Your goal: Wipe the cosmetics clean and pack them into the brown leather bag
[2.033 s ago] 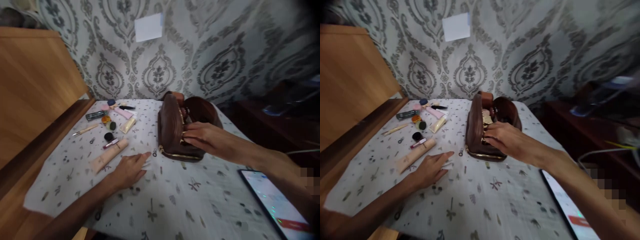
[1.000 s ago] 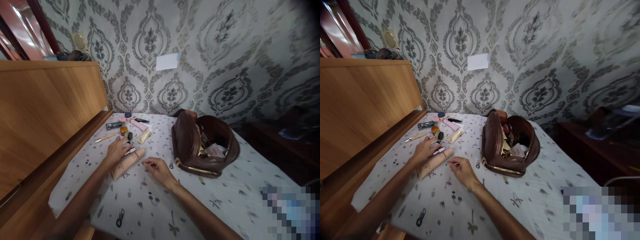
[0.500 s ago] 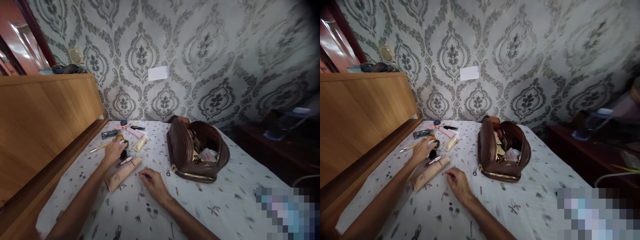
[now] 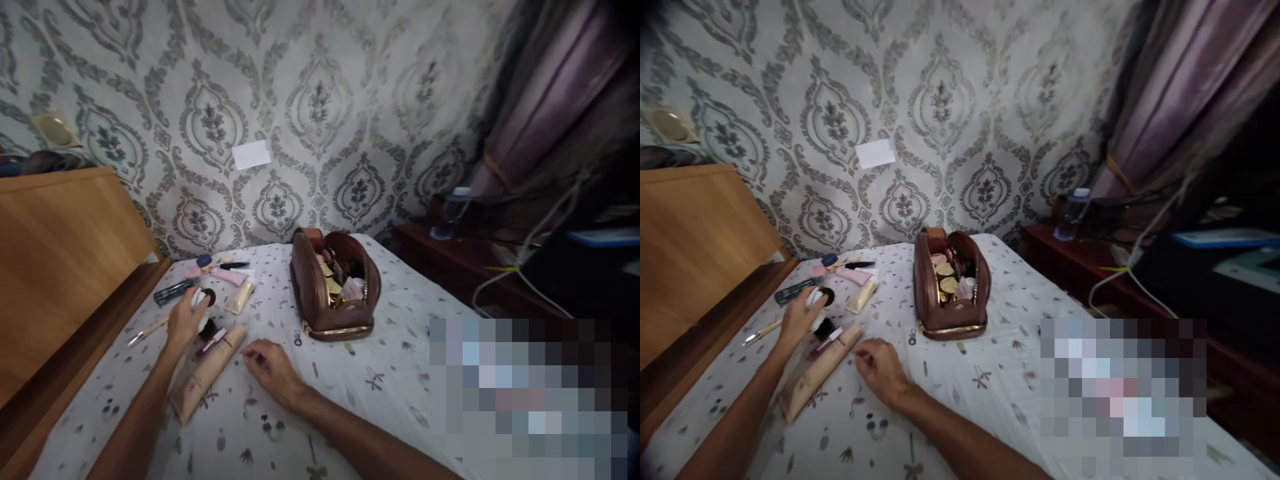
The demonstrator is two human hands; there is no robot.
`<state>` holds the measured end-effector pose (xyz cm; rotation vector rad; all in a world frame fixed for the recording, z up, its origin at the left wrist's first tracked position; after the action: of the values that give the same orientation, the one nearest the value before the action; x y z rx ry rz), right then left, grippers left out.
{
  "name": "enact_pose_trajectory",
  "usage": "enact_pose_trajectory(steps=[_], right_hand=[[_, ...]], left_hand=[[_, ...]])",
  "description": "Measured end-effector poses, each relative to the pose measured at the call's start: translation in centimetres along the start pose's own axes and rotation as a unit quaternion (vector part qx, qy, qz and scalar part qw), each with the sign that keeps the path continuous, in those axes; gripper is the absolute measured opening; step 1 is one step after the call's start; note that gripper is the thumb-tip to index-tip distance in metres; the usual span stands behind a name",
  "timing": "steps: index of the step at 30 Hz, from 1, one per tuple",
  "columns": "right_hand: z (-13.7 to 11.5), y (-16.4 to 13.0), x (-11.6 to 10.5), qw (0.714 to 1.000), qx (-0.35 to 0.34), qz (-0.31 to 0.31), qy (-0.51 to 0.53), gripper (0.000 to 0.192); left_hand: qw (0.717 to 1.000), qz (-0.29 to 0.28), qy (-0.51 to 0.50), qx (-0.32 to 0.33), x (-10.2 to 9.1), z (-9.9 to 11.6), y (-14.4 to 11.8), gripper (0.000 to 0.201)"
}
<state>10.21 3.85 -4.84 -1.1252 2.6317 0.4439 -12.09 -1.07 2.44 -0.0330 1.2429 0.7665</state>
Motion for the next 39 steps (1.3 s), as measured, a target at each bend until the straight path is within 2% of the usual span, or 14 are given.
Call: enact_pose_trajectory(steps=[3, 5, 8, 11, 14, 19, 22, 24, 26, 29, 32, 34, 37, 39], right_hand=[[0.0, 0.0, -0.4, 0.999, 0.012, 0.014, 0.035, 0.041], [0.0, 0.0, -0.7, 0.997, 0.015, 0.02, 0.067, 0.064], [-0.3, -0.1, -1.1, 0.994, 0.008, 0.027, 0.109, 0.083], [-0.3, -0.2, -1.5, 0.987, 0.02, 0.043, 0.157, 0.074], [-0.5, -0.4, -2.0, 0.979, 0.02, 0.044, 0.198, 0.061], [0.3, -0.8, -3.1, 0.992, 0.053, 0.044, 0.108, 0.048], [0.7, -1.0, -3.8, 0.997, 0.044, 0.05, 0.042, 0.037], [0.4, -1.1, -3.9, 0.997, 0.006, 0.041, 0.06, 0.028], [0.0, -1.1, -4.1, 0.994, -0.033, 0.028, 0.101, 0.024], [-0.3, -1.1, -4.4, 0.985, -0.058, 0.009, 0.165, 0.029], [0.1, -1.1, -4.4, 0.971, -0.041, -0.025, 0.232, 0.036], [0.6, -1.2, -4.0, 0.96, -0.011, -0.056, 0.274, 0.037], [1.1, -1.3, -2.9, 0.929, 0.047, -0.133, 0.341, 0.048], [1.3, -1.5, -2.1, 0.896, 0.093, -0.182, 0.394, 0.057]], left_hand=[[0.981, 0.044, -0.186, 0.018, -0.5, 1.6, -1.5, 0.051], [0.963, 0.024, -0.268, -0.009, 0.2, 3.0, -3.3, 0.054], [0.946, -0.062, -0.312, -0.057, 2.1, 5.6, -6.5, 0.054], [0.943, -0.11, -0.313, -0.031, 2.8, 8.1, -8.2, 0.051], [0.954, -0.115, -0.274, 0.038, 2.5, 9.4, -8.6, 0.049], [0.98, -0.018, -0.103, 0.171, 0.8, 11.0, -9.7, 0.041], [0.959, 0.035, -0.03, 0.281, 1.3, 13.3, -11.3, 0.036], [0.937, 0.033, -0.01, 0.347, 2.4, 14.6, -11.9, 0.036], [0.931, 0.011, -0.011, 0.364, 3.6, 15.2, -11.9, 0.037], [0.95, -0.058, -0.072, 0.298, 4.5, 14.6, -10.5, 0.039], [0.96, -0.135, -0.179, 0.17, 4.5, 13.5, -8.9, 0.042], [0.956, -0.155, -0.239, 0.07, 4.2, 12.6, -8.2, 0.044], [0.928, -0.17, -0.329, -0.05, 4.4, 11.7, -8.1, 0.04], [0.88, -0.173, -0.426, -0.115, 5.1, 11.9, -8.5, 0.037]])
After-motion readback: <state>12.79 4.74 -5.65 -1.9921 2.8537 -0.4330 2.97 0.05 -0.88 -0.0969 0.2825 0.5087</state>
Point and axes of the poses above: each hand's wrist, its own y-axis towards the middle knuckle, its own x-axis out of the palm, z = x × y, the point moved 6 cm from there along y, towards the middle knuckle, and after that the axes turned 9 degrees about x, right-handed, at the moved point
